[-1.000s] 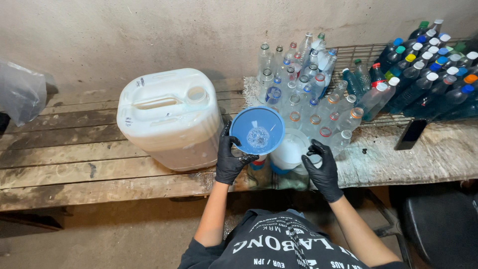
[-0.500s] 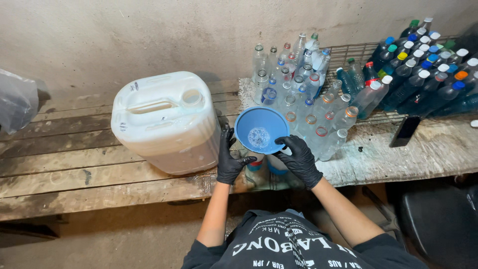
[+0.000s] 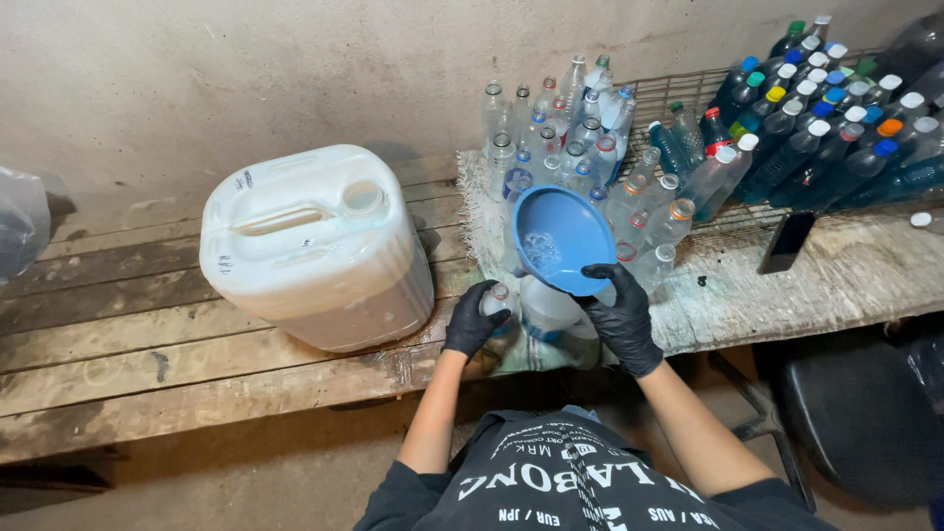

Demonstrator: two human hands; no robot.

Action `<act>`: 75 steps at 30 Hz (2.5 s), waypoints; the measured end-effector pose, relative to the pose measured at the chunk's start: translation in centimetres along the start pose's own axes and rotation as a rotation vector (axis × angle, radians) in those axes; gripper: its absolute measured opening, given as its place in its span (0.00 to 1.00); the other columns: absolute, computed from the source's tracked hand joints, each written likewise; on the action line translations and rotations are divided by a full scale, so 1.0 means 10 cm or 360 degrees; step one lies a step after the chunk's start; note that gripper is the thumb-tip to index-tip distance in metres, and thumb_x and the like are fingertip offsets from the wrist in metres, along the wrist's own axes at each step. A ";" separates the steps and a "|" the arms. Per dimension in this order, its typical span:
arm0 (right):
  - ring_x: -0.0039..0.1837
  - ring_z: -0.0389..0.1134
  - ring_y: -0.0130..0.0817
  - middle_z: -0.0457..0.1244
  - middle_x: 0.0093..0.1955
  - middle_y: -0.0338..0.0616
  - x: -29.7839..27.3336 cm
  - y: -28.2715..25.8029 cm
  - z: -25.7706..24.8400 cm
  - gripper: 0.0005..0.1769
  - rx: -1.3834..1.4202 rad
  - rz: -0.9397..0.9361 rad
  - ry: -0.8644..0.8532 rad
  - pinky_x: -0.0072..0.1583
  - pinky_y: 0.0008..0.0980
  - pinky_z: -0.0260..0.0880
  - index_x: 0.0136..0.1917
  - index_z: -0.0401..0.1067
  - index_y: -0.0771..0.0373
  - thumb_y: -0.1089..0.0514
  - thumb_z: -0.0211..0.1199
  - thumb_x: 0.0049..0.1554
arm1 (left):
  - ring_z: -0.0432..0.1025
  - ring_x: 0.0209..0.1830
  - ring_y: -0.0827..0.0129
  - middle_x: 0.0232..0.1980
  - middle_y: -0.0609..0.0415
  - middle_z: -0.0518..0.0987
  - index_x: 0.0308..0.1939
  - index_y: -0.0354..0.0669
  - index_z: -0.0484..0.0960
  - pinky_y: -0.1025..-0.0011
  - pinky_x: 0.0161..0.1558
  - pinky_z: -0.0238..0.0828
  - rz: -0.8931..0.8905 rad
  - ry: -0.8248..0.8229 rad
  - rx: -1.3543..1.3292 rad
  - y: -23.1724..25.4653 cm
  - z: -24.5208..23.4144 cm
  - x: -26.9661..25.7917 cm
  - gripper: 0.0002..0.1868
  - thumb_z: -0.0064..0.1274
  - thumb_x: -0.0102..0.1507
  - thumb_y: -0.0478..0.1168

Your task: The person pours detergent from a large container and a smaller pitcher into several glass bottles using a blue funnel, then caps the bottles and places them onto a storage rack.

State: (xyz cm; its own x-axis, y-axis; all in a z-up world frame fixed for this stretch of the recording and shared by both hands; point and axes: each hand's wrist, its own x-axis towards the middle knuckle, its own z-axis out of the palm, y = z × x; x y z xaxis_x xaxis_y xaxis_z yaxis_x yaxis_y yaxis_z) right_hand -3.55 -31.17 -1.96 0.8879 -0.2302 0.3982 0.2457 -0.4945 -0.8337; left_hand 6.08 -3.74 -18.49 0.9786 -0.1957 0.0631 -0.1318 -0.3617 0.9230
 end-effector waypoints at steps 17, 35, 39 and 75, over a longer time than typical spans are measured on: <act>0.60 0.74 0.53 0.70 0.58 0.45 -0.39 0.40 -0.03 0.36 -0.0351 0.0295 -0.0382 0.64 0.54 0.75 0.75 0.73 0.38 0.51 0.79 0.55 | 0.72 0.76 0.54 0.72 0.53 0.80 0.75 0.62 0.78 0.58 0.79 0.68 -0.0023 0.0010 0.0091 -0.14 0.21 0.02 0.49 0.79 0.48 0.48; 0.45 0.72 0.28 0.72 0.44 0.38 0.35 0.08 -0.90 0.33 -0.0016 0.0294 -0.0064 0.55 0.32 0.75 0.75 0.79 0.47 0.53 0.80 0.56 | 0.76 0.69 0.47 0.64 0.45 0.86 0.69 0.51 0.83 0.49 0.70 0.75 0.0368 0.0810 -0.0069 1.91 -0.68 0.39 0.47 0.87 0.48 0.49; 0.50 0.76 0.40 0.73 0.47 0.46 1.02 -0.35 -1.18 0.25 -0.0121 -0.0019 -0.0060 0.57 0.37 0.76 0.68 0.82 0.55 0.54 0.81 0.59 | 0.76 0.69 0.41 0.63 0.42 0.85 0.73 0.50 0.81 0.44 0.71 0.72 0.0643 0.0544 -0.0186 2.60 -0.50 0.74 0.47 0.86 0.52 0.47; 0.54 0.72 0.59 0.67 0.50 0.54 4.23 1.78 -1.16 0.17 -0.0209 -0.0416 -0.0332 0.59 0.49 0.73 0.60 0.79 0.62 0.52 0.79 0.65 | 0.70 0.79 0.61 0.79 0.60 0.74 0.83 0.77 0.67 0.59 0.77 0.70 0.0300 -0.0388 0.0975 1.75 2.16 4.11 0.42 0.65 0.66 0.55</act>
State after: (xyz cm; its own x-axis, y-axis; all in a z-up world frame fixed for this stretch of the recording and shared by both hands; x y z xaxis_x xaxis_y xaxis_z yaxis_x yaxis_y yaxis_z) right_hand 33.84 -59.47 4.49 0.8652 0.0874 0.4937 0.4349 -0.6206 -0.6525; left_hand 40.61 -37.79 -7.91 0.8764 -0.4792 0.0481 -0.4319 -0.7376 0.5190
